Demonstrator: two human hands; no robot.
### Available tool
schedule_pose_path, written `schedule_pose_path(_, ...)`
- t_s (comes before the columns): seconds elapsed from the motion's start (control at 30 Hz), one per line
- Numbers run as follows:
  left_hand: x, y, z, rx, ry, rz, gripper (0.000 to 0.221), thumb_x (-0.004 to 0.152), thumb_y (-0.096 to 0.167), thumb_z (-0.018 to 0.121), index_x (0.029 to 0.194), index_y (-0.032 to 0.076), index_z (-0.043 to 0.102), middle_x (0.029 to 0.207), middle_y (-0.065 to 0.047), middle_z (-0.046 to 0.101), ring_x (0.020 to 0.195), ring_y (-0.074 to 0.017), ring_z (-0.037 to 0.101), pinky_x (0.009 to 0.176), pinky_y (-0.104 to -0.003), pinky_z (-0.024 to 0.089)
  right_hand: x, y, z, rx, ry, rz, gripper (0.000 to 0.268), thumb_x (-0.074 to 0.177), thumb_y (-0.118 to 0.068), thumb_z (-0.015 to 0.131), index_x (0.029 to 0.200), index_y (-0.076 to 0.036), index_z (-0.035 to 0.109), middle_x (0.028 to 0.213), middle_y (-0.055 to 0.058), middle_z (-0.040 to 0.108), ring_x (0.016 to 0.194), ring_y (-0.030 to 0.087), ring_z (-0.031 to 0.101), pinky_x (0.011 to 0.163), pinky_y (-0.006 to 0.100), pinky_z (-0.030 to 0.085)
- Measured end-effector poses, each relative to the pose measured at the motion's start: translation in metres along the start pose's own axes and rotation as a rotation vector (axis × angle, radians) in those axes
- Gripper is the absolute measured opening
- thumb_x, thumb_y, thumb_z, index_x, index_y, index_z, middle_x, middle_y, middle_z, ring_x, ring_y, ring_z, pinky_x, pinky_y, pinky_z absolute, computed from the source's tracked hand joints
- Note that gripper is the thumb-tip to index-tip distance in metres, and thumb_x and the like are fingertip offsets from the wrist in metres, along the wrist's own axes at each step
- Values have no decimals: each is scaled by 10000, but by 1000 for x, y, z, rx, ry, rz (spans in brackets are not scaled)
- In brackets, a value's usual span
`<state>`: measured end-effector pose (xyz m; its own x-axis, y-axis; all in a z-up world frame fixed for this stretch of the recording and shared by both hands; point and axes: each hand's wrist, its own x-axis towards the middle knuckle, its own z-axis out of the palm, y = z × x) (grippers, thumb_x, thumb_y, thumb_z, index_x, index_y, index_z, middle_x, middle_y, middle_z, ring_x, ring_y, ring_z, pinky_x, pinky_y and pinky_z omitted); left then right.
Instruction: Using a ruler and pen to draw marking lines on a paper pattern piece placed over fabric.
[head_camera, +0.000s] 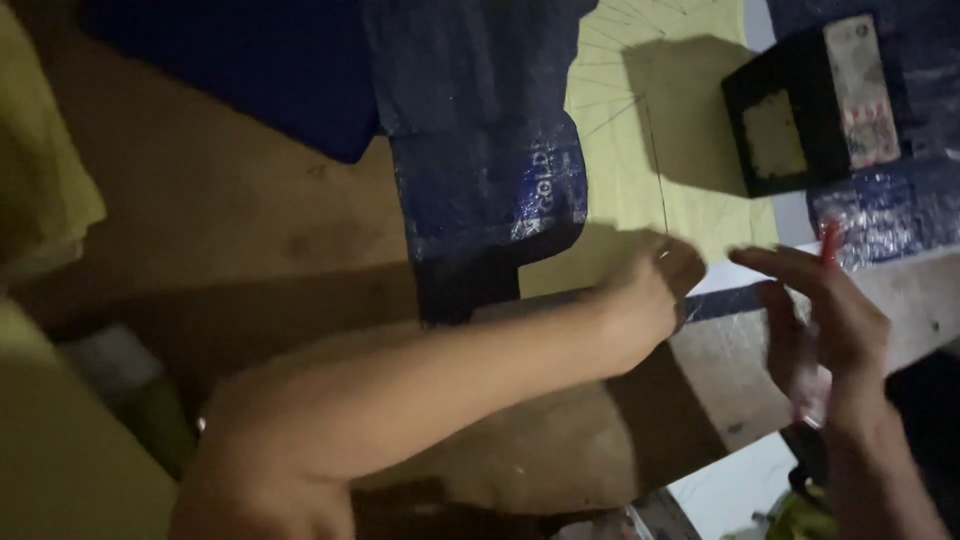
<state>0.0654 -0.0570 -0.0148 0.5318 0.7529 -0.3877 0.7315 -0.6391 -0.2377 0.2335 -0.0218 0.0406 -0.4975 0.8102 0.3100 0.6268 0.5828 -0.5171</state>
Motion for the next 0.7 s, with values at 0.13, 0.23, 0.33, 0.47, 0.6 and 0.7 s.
schedule_pose_path(0.13,-30,11,-11,-244,136,-239,319,782,335,739,1080,224,749,1191,-83,648,1127,-313,568,986,-491,426,67,21,4,493,-549,13,557,888,-287,600,1335,43,555,1281,200,631,1232,328,601,1123,414,431)
schedule_pose_path(0.23,-25,29,-18,-398,352,-477,158,741,174,751,885,237,742,953,-2,632,948,-254,552,799,-404,439,97,39,17,162,-715,-503,653,765,-268,798,1304,-24,520,1171,201,620,990,364,637,805,413,503)
schedule_pose_path(0.33,-14,33,-20,-437,548,-719,214,671,86,791,835,194,705,862,-32,584,880,-263,542,706,-392,446,119,59,35,158,-813,-622,530,786,-131,802,1223,-37,516,1015,176,671,827,341,696,661,403,528)
schedule_pose_path(0.47,-4,28,-19,-729,424,-856,406,724,-29,778,1078,140,673,1087,-81,644,1000,-292,611,833,-421,527,139,34,25,80,-1066,-566,293,910,-5,575,1155,-58,423,880,140,667,627,292,667,550,403,500)
schedule_pose_path(0.6,-1,33,-12,-822,343,-897,298,757,-43,701,969,164,736,1055,-65,732,1025,-317,648,874,-476,503,146,7,14,-85,-1189,-341,348,897,-43,548,1227,-110,464,890,171,734,743,369,741,654,457,496)
schedule_pose_path(0.7,-17,70,-15,-796,553,-914,236,818,21,611,1014,126,690,1068,-127,621,985,-388,613,871,-523,476,142,-9,4,-116,-1215,-335,159,1018,-188,415,1147,-112,469,878,71,837,784,323,777,772,419,531)
